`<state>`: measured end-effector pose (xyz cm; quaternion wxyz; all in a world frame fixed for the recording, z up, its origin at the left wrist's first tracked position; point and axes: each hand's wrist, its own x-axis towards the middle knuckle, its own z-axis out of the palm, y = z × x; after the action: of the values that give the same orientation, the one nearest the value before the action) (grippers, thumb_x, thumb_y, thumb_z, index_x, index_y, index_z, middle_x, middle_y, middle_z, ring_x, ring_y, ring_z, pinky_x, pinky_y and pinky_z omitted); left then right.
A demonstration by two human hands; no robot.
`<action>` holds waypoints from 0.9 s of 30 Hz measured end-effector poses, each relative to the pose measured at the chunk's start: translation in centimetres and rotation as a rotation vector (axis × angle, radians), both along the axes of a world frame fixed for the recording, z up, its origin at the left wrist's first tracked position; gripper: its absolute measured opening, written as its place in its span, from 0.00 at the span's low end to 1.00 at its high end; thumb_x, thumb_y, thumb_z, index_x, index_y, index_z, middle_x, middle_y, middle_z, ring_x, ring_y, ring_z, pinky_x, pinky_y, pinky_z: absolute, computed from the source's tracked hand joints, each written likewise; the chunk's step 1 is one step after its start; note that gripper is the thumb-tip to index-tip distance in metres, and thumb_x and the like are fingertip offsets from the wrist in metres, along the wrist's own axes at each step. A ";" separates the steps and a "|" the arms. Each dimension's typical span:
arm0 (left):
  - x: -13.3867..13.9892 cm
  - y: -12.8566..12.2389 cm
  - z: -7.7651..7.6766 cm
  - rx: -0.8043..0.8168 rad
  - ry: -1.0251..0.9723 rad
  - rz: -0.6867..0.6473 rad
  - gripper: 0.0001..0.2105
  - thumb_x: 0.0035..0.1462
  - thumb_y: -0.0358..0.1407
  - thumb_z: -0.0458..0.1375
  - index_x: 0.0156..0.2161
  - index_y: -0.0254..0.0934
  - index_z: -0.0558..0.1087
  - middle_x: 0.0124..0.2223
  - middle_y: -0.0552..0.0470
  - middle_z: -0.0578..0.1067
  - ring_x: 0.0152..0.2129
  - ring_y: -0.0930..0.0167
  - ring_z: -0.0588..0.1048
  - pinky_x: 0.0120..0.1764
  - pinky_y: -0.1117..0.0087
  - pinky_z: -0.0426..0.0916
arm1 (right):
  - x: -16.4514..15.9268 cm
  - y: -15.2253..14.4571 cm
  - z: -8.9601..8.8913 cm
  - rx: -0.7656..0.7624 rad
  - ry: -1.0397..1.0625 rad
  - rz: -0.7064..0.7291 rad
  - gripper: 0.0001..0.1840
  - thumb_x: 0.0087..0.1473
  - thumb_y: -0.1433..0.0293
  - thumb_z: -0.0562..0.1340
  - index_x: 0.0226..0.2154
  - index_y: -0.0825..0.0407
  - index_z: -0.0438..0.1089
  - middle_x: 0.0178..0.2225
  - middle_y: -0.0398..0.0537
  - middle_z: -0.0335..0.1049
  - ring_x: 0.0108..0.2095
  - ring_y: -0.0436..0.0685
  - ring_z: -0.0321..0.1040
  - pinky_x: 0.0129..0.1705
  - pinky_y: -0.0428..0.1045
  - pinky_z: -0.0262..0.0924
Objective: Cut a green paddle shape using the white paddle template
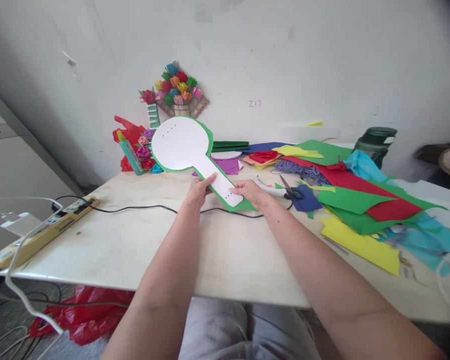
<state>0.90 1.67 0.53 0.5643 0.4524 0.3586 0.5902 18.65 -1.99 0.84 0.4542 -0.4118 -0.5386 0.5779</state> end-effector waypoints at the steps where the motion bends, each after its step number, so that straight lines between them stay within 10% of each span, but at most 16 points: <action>1: 0.0 0.0 0.0 0.001 -0.002 -0.010 0.18 0.35 0.40 0.67 0.34 0.33 0.73 0.32 0.46 0.77 0.31 0.64 0.75 0.34 0.65 0.71 | 0.0 0.0 0.1 -0.006 0.015 -0.003 0.07 0.36 0.72 0.67 0.24 0.57 0.72 0.20 0.44 0.72 0.21 0.50 0.66 0.25 0.46 0.60; 18: -0.4 -0.1 -0.4 -0.014 0.040 -0.149 0.15 0.38 0.37 0.67 0.33 0.30 0.75 0.34 0.44 0.77 0.30 0.66 0.75 0.34 0.67 0.70 | 0.0 -0.2 0.7 -0.053 0.176 -0.004 0.11 0.44 0.65 0.64 0.27 0.57 0.72 0.25 0.48 0.73 0.25 0.52 0.68 0.29 0.47 0.61; 27: 0.0 -0.6 0.1 0.050 0.034 -0.144 0.14 0.39 0.38 0.66 0.33 0.32 0.74 0.32 0.46 0.77 0.29 0.67 0.75 0.33 0.67 0.69 | 0.2 0.0 0.5 0.142 -0.086 0.048 0.13 0.37 0.65 0.66 0.26 0.58 0.72 0.21 0.43 0.69 0.21 0.49 0.62 0.25 0.44 0.55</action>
<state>0.95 1.06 0.67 0.5876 0.5009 0.3195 0.5492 18.89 -2.04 1.34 0.4445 -0.3900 -0.6071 0.5308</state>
